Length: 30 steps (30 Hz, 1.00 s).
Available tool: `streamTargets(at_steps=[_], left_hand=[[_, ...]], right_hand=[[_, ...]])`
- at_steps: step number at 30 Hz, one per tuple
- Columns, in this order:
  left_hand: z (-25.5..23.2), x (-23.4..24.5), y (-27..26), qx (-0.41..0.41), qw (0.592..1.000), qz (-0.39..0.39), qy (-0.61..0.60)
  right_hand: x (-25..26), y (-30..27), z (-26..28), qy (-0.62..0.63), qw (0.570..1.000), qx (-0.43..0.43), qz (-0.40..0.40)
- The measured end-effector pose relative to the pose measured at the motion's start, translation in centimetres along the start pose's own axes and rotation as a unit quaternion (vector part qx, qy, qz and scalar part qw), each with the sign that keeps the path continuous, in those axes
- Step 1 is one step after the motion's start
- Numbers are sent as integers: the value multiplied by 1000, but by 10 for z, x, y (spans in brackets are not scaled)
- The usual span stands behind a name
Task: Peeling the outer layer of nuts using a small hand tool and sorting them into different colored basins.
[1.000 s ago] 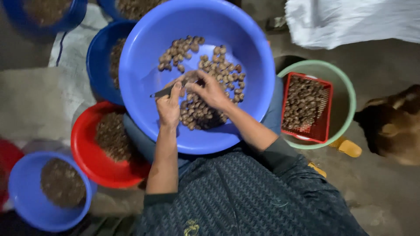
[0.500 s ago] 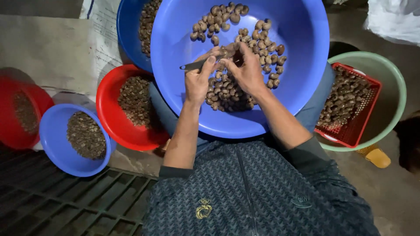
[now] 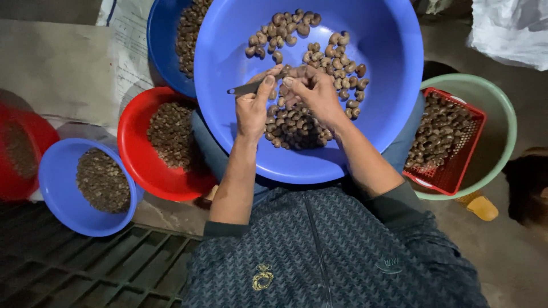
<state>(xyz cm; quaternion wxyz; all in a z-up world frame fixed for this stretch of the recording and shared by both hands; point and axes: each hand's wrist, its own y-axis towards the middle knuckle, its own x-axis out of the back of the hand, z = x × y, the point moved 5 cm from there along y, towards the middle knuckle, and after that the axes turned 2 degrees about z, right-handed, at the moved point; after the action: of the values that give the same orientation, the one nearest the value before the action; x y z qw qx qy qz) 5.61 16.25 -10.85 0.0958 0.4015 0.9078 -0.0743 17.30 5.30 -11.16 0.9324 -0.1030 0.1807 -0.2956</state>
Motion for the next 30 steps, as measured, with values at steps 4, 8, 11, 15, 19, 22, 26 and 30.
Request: streamTargets(at_steps=[4,8,11,15,19,22,26,30], left_hand=[[-8,-1,-1,-24,999,-30,31],[-3,2,-1,-12,999,-47,23],[4,4,-3,62,994,-83,30],[21,9,-2,78,994,-75,-9],[2,-1,-3,52,993,-44,101],[-8,-6,-3,42,995,-23,88],[-5,7,2,68,994,-55,58],[-7,26,13,82,984,-92,126]], right_hand=[[7,1,-1,-18,1000,-23,-2],[39,-18,29,-162,978,96,-94],[99,-70,44,-166,949,161,-216],[176,-140,44,-177,895,248,-327],[324,-213,-82,-318,837,200,-397],[350,-244,-125,-349,823,88,-440],[340,-248,-140,-322,846,28,-424],[282,-197,-55,-421,809,179,-369]])
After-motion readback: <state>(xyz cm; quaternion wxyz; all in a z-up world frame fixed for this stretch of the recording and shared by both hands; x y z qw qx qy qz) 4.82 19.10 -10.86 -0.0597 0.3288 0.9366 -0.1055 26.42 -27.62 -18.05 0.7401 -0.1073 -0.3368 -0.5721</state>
